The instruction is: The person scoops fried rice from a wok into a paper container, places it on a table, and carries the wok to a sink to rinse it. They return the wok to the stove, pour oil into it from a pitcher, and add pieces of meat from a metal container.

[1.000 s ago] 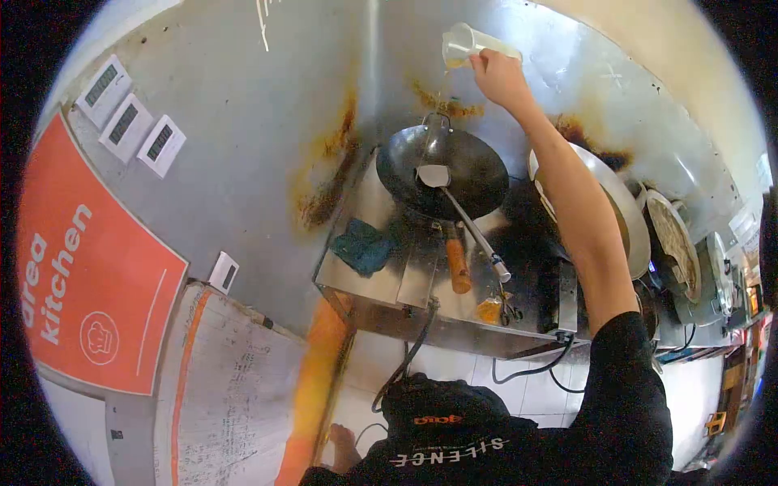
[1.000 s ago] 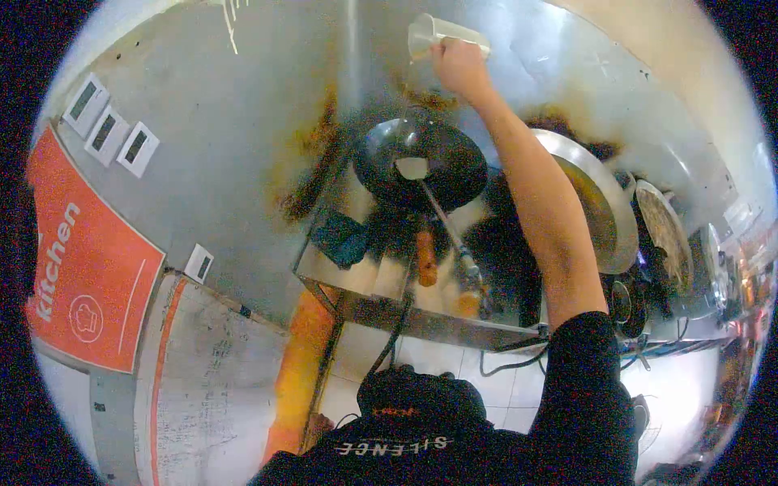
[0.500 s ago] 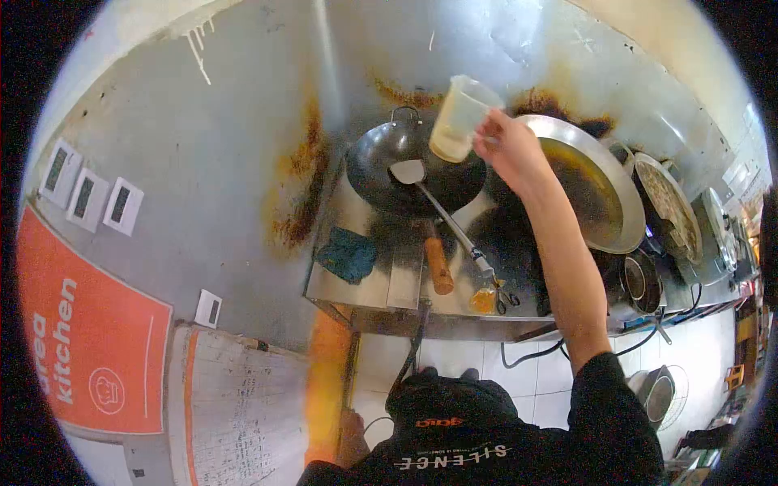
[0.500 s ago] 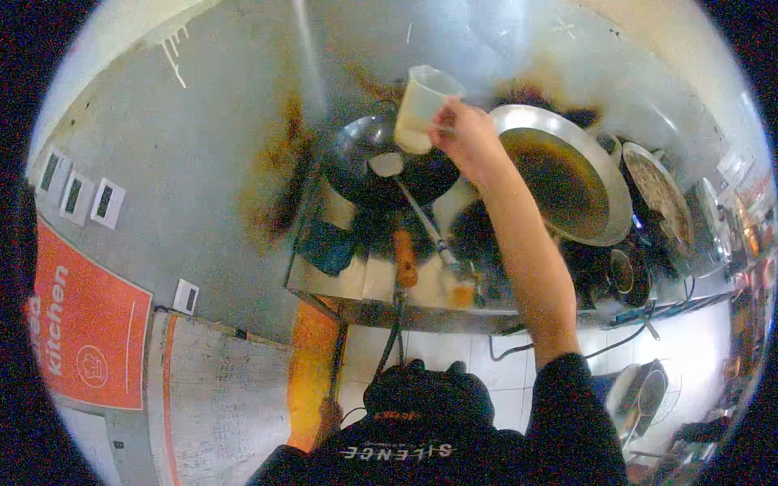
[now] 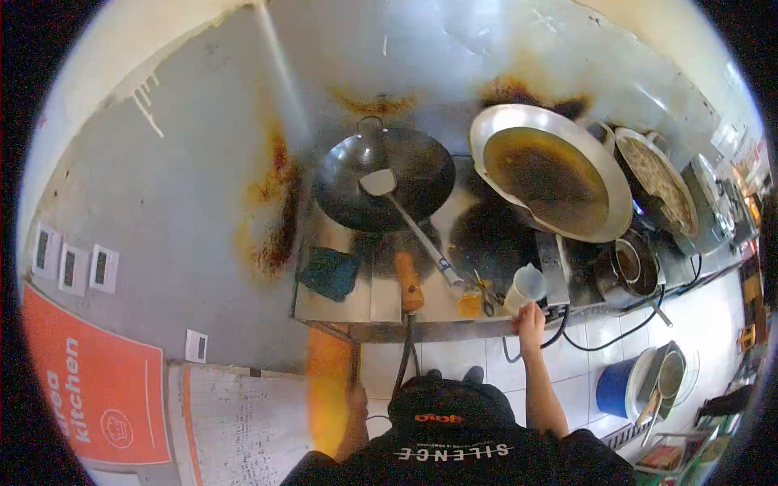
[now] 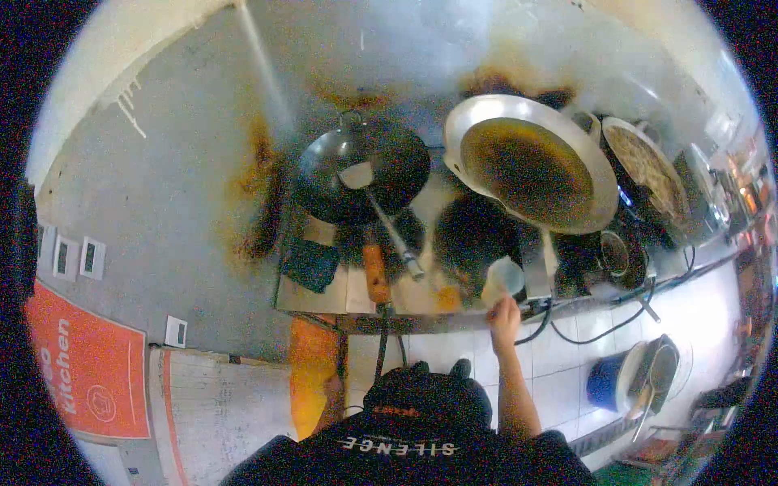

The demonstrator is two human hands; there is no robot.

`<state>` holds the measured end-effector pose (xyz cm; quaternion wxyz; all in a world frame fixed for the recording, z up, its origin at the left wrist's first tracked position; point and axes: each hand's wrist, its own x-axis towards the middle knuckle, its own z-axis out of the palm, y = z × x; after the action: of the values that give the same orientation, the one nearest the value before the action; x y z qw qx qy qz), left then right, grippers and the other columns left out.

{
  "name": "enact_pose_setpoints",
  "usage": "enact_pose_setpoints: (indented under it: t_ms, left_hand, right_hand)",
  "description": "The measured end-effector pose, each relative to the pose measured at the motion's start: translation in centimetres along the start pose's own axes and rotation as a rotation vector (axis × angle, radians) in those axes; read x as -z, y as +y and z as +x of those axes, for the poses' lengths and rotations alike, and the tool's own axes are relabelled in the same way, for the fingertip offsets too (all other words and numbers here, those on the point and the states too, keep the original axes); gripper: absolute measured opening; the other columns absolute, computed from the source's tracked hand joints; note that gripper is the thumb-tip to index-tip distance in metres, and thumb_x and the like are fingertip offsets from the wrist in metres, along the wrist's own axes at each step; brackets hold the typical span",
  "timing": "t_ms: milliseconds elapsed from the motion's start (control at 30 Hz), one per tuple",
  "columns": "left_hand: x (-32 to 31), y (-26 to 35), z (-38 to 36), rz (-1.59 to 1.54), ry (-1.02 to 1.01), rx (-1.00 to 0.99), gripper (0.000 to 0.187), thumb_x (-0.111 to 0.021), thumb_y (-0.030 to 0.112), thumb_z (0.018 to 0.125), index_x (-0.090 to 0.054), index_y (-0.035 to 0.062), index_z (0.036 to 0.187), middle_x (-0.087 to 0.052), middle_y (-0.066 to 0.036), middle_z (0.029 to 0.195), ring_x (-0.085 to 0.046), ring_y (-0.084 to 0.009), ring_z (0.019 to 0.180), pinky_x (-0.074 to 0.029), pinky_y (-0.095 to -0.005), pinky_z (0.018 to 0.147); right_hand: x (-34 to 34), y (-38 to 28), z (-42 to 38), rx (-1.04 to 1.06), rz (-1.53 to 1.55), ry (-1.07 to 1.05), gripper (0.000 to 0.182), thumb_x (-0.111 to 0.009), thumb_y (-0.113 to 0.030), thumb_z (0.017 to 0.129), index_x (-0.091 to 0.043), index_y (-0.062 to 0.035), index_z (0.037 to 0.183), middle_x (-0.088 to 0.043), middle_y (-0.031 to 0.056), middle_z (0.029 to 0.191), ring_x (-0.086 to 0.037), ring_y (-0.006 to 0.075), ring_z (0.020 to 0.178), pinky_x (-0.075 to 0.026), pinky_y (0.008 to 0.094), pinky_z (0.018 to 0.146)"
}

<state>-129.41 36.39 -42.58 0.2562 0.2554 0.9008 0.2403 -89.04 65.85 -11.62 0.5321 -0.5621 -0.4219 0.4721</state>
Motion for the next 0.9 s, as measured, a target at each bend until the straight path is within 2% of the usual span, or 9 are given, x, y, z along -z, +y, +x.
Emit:
enact_pose_setpoints:
  t_ms: [67, 133, 200, 233, 300, 400, 500, 733, 900]
  left_hand:
    - [6.7, 13.3, -3.7, -0.378, -0.054, 0.094, 0.03, -0.056, 0.028, 0.084, -0.062, -0.001, 0.088, -0.064, -0.013, 0.079, -0.061, -0.0255, 0.075, -0.046, -0.0432, 0.069]
    - [0.7, 10.4, 2.6, -0.308, 0.039, -0.206, 0.029, -0.055, 0.024, 0.086, -0.062, -0.0034, 0.087, -0.064, -0.016, 0.08, -0.06, -0.0246, 0.076, -0.046, -0.04, 0.069]
    - [8.4, 22.1, -2.9, -0.379, -0.05, -0.147, 0.031, -0.053, 0.025, 0.088, -0.061, -0.004, 0.089, -0.064, -0.016, 0.084, -0.06, -0.0235, 0.078, -0.046, -0.0371, 0.07]
    - [8.4, 23.1, -3.0, -0.444, -0.016, -0.145, 0.031, -0.053, 0.026, 0.088, -0.061, -0.0036, 0.091, -0.065, -0.015, 0.085, -0.06, -0.0224, 0.079, -0.046, -0.0355, 0.07]
    - [8.7, 25.3, -2.9, -0.575, 0.057, -0.151, 0.032, -0.053, 0.028, 0.089, -0.06, -0.0028, 0.093, -0.065, -0.013, 0.087, -0.06, -0.0203, 0.082, -0.046, -0.0323, 0.071]
    - [13.1, 34.5, -5.7, -1.08, -0.35, 0.002, 0.033, -0.053, 0.033, 0.092, -0.058, 0.0017, 0.102, -0.064, -0.011, 0.092, -0.059, -0.0181, 0.081, -0.047, -0.0306, 0.073]
    - [18.0, 44.5, -8.3, -1.539, -0.853, 0.124, 0.028, -0.05, 0.031, 0.095, -0.055, 0.0047, 0.104, -0.062, -0.008, 0.093, -0.058, -0.0159, 0.078, -0.049, -0.0284, 0.069]
    - [16.4, 47.3, -6.6, -1.943, -1.031, 0.34, 0.019, -0.053, 0.023, 0.095, -0.051, 0.0046, 0.094, -0.049, 0.0, 0.071, -0.043, -0.0068, 0.055, -0.038, -0.0186, 0.045]
    - [16.2, 50.6, -9.9, -1.932, -0.893, 0.257, 0.021, -0.052, 0.025, 0.096, -0.05, 0.0054, 0.089, -0.049, -0.002, 0.07, -0.042, -0.01, 0.056, -0.036, -0.0201, 0.048]
  right_hand:
    - [0.3, 5.0, 3.5, 0.039, 0.156, -0.045, 0.037, -0.042, -0.033, 0.098, -0.055, -0.0016, 0.083, -0.054, 0.0061, 0.064, -0.053, 0.013, 0.059, -0.043, 0.0292, 0.05]
    - [1.0, 9.2, 7.6, 0.162, -0.063, 0.004, 0.036, -0.044, -0.03, 0.097, -0.058, 0.0023, 0.089, -0.058, 0.014, 0.065, -0.058, 0.0255, 0.063, -0.048, 0.0371, 0.057]
    - [2.2, 5.4, 7.9, 0.292, -0.756, -0.04, 0.036, -0.047, -0.03, 0.095, -0.058, 0.0044, 0.094, -0.062, 0.0215, 0.076, -0.06, 0.0396, 0.073, -0.049, 0.0431, 0.071]
    - [0.3, -0.8, 5.4, 0.088, -1.042, 0.085, 0.035, -0.051, -0.03, 0.092, -0.058, 0.0033, 0.095, -0.064, 0.0221, 0.088, -0.059, 0.0438, 0.085, -0.047, 0.0473, 0.077]
    - [-2.3, -7.3, 2.5, 0.298, -0.879, 0.109, 0.04, -0.058, -0.03, 0.088, -0.056, 0.0061, 0.103, -0.061, 0.0279, 0.1, -0.059, 0.0426, 0.093, -0.047, 0.0477, 0.081]
    - [-11.4, -18.9, -2.5, 0.364, -0.604, -0.241, 0.041, -0.064, -0.028, 0.084, -0.056, 0.0052, 0.105, -0.064, 0.0243, 0.097, -0.064, 0.0401, 0.088, -0.05, 0.0424, 0.076]
    - [-17.4, -19.7, -1.2, 0.639, -0.967, -0.583, 0.042, -0.064, -0.023, 0.08, -0.055, 0.0068, 0.109, -0.062, 0.03, 0.096, -0.063, 0.0416, 0.09, -0.051, 0.0463, 0.077]
    - [-17.5, -33.3, -1.7, 0.739, -1.583, -0.783, 0.022, -0.05, -0.013, 0.079, -0.065, 0.0013, 0.087, -0.063, 0.029, 0.083, -0.062, 0.0466, 0.079, -0.051, 0.0523, 0.073]
    - [-21.6, -27.3, 2.4, 1.001, -1.456, -0.692, 0.022, -0.05, -0.013, 0.078, -0.064, 0.0026, 0.076, -0.063, 0.0233, 0.08, -0.062, 0.0431, 0.076, -0.052, 0.0479, 0.07]
